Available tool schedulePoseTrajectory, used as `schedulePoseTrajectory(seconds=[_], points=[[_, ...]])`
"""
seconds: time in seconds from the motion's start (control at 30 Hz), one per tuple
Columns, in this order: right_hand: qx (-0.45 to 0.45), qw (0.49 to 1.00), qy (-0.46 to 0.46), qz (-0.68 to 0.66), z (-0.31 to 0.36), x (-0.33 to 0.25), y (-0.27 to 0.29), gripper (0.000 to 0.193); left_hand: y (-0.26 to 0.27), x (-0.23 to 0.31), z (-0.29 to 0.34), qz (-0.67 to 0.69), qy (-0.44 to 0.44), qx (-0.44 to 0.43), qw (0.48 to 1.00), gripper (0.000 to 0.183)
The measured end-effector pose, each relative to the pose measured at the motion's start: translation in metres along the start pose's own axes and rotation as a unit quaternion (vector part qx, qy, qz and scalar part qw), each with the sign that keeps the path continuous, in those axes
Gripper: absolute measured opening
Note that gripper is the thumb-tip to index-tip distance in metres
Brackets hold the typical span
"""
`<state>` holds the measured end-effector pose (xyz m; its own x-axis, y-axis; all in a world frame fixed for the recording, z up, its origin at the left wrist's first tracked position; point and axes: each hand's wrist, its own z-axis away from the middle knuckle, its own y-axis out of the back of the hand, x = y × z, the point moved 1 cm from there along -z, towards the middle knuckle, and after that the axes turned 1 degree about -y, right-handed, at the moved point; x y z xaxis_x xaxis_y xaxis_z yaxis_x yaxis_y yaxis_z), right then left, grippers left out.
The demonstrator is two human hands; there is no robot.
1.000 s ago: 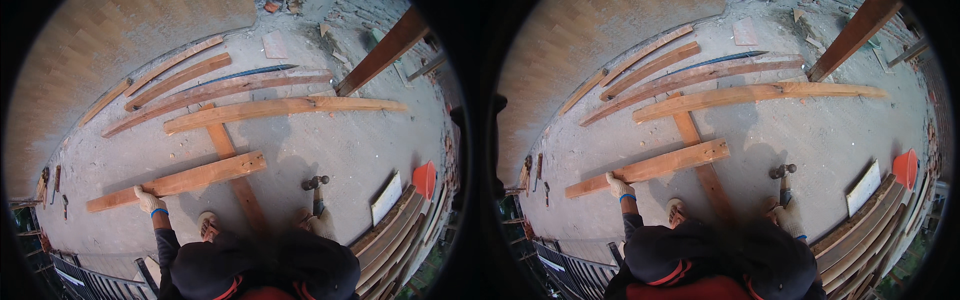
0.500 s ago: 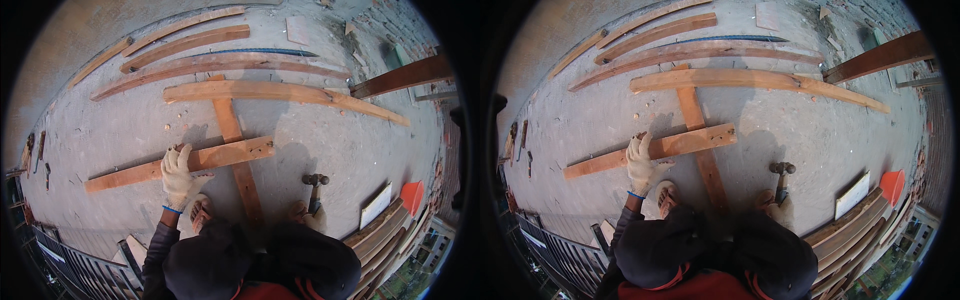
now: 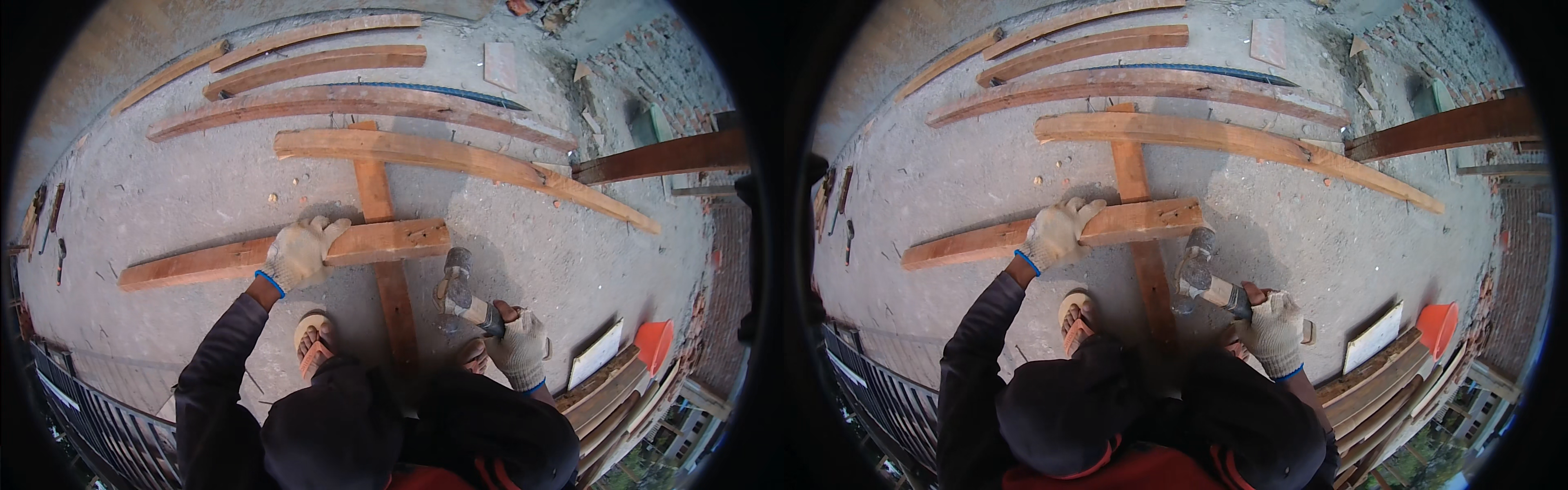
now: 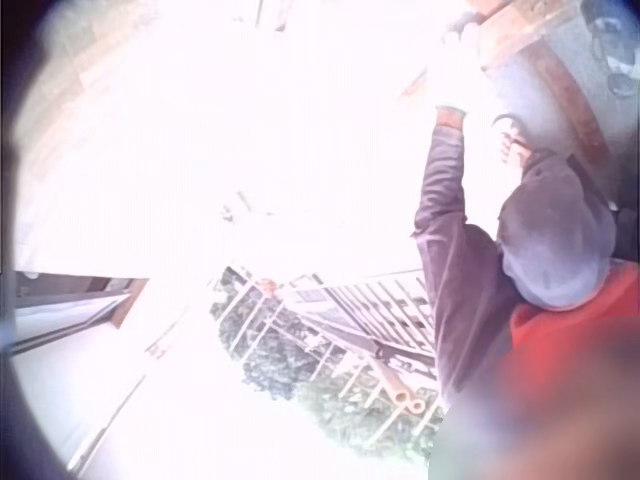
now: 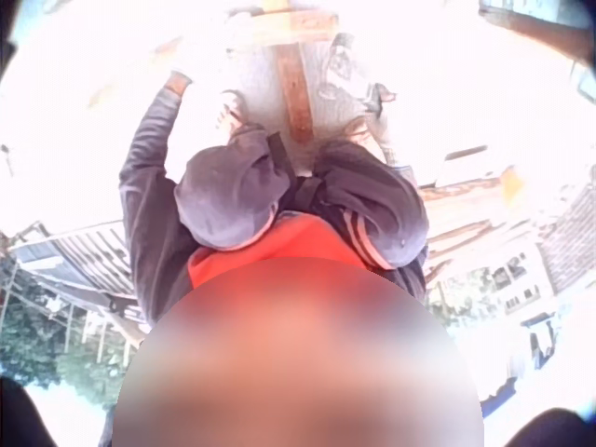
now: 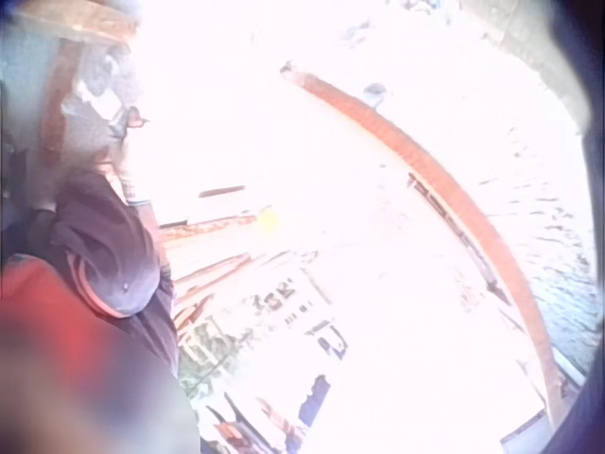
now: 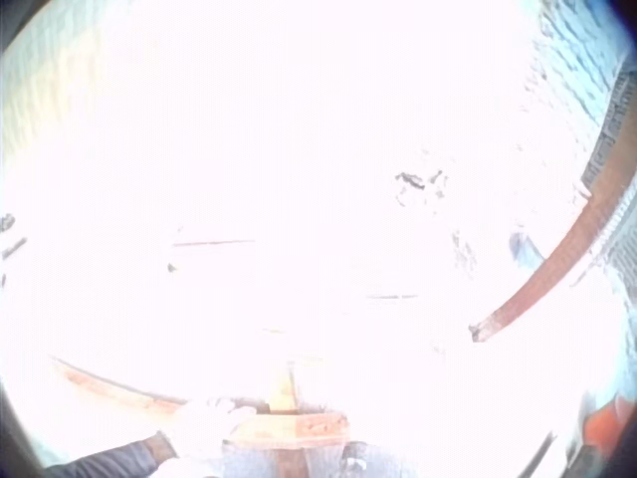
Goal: The person assembles a small wooden frame by nailing planks together with a hammer and then uses a crowbar to pry and adjust the joints. The person handles several wooden planks, a hammer, and a crowbar on a concrete floor.
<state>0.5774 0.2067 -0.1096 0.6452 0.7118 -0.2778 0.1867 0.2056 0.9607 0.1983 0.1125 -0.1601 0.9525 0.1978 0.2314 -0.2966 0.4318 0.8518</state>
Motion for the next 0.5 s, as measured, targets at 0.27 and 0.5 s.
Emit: schedulePoseTrajectory(seconds=[0.27,0.5], points=[[-0.111,0.965,0.130,0.199,-0.105,-0.003,0.022,0.054,-0.009,-0.010,-0.006,0.020,-0.008,0.006,1.000,0.082],[-0.168,0.955,0.206,0.135,-0.093,-0.019,0.033,0.050,-0.016,-0.004,-0.002,-0.023,-0.008,0.045,0.999,0.082]])
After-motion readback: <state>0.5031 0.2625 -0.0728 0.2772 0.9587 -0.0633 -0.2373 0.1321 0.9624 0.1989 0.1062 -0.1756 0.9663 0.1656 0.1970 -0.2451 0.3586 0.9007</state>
